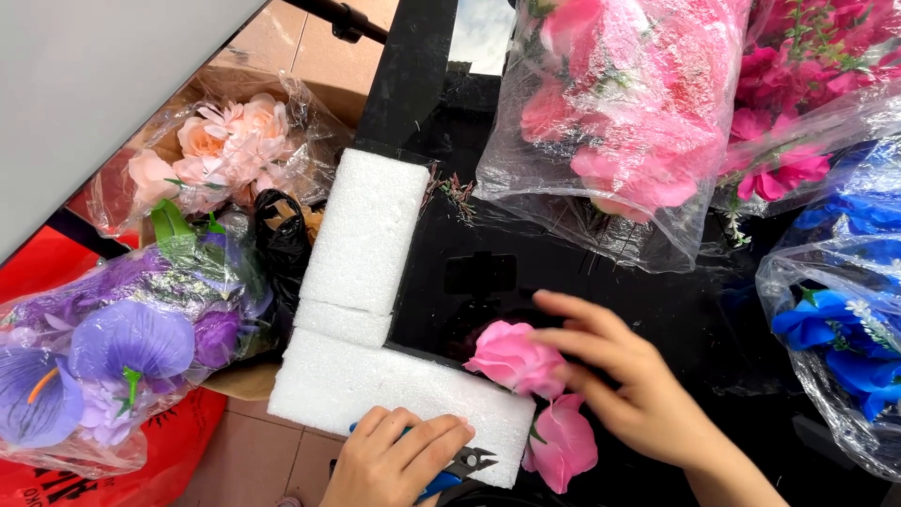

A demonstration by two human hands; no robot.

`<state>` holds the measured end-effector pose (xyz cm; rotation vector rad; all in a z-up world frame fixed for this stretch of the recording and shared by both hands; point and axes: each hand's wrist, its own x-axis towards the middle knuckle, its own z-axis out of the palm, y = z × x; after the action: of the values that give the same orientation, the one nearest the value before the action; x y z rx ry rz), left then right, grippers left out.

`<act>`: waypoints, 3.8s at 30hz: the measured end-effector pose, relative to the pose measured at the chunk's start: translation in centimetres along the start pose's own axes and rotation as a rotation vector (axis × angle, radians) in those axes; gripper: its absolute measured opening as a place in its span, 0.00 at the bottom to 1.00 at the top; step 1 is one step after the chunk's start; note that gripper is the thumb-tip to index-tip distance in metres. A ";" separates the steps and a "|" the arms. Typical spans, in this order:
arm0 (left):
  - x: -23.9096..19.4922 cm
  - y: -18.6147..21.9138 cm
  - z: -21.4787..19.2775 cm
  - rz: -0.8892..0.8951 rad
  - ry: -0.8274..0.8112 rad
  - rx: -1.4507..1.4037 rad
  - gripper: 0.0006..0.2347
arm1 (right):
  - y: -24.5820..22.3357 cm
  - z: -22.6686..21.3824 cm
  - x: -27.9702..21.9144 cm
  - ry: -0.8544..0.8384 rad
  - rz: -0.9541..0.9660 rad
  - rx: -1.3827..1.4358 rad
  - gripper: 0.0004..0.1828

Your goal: Trimming the stems of artificial flowers using pliers on a work table

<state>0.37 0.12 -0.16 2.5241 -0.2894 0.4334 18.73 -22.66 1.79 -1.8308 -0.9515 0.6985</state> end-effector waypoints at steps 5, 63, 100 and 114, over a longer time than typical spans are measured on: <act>0.0 0.0 0.0 0.004 -0.017 0.002 0.18 | -0.8 -0.8 -0.9 0.187 0.105 0.044 0.19; -1.7 0.4 -0.1 -0.678 0.207 -1.783 0.30 | 3.5 6.9 -11.8 0.944 0.179 0.172 0.08; -1.0 -0.1 -1.7 -0.782 -0.126 -1.186 0.51 | 3.2 7.6 -12.0 0.929 0.226 0.076 0.07; -0.2 0.9 -0.7 -0.854 0.038 -1.401 0.32 | 3.3 7.2 -12.2 0.914 0.246 0.117 0.07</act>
<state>-0.22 -0.18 0.80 1.0692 0.3982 -0.0997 7.53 -30.40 -3.34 -1.8777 -0.0838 0.0034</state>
